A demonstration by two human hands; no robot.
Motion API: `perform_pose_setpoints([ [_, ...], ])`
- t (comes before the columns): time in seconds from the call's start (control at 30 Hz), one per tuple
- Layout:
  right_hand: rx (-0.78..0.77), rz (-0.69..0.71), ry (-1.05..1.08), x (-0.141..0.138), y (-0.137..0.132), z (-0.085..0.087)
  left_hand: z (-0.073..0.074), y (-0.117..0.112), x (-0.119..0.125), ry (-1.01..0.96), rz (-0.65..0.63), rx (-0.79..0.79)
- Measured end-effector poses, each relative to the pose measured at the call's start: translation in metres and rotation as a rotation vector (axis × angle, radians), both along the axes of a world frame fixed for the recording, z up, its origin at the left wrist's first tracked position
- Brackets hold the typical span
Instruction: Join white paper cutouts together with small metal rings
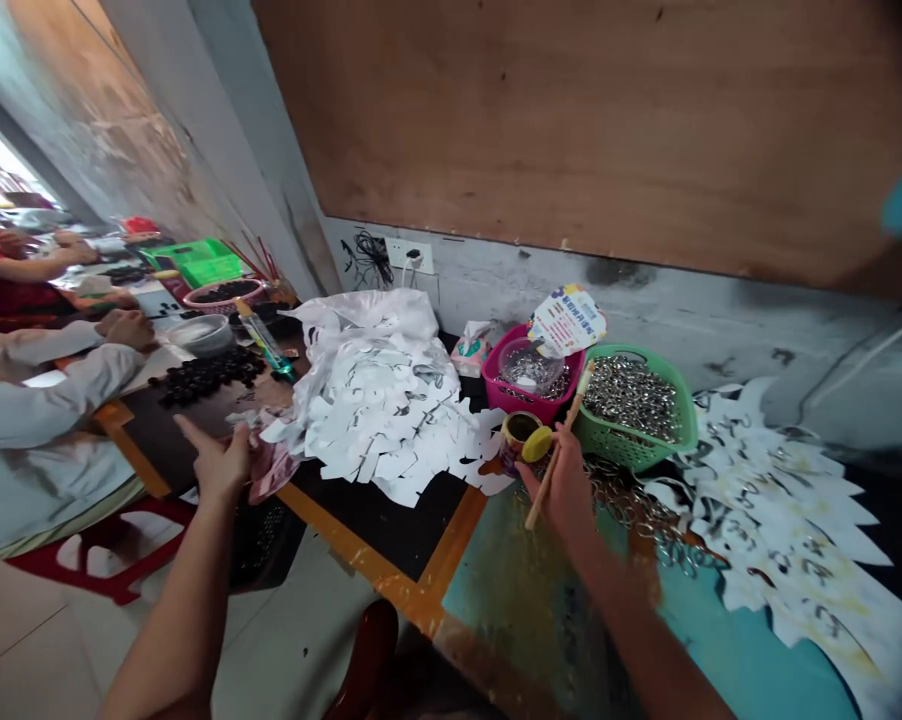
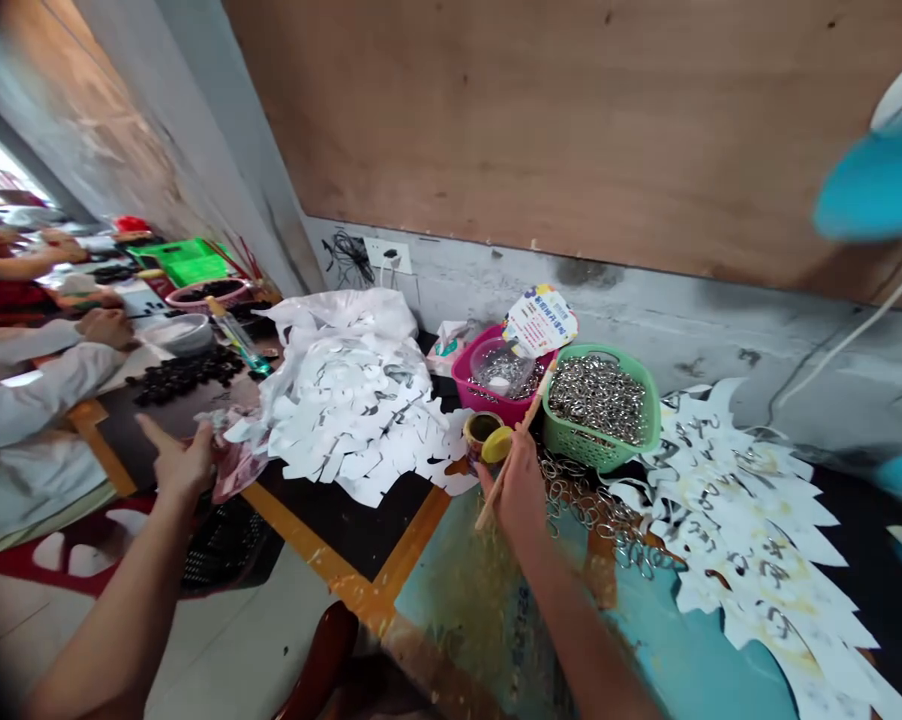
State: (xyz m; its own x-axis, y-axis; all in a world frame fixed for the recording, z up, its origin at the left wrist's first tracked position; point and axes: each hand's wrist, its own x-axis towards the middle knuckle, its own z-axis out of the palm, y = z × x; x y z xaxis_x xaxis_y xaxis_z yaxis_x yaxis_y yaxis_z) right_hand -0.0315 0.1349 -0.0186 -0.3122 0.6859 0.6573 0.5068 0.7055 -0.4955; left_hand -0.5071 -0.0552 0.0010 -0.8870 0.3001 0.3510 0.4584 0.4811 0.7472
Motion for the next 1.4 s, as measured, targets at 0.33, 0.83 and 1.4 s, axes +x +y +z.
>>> perform_pose_setpoints([
  [0.33, 0.04, 0.256, -0.121, 0.017, 0.04, 0.011, 0.01, 0.063, 0.147, 0.436, -0.351, 0.075],
  [0.83, 0.034, 0.511, -0.289, 0.027, 0.072, 0.033, -0.06, 0.205, 0.319, -0.166, -1.053, 0.124],
  [1.4, -0.025, 0.289, 0.259, 0.051, 0.056, 0.072, -0.051, 0.183, 0.3, -0.039, -1.053, 0.118],
])
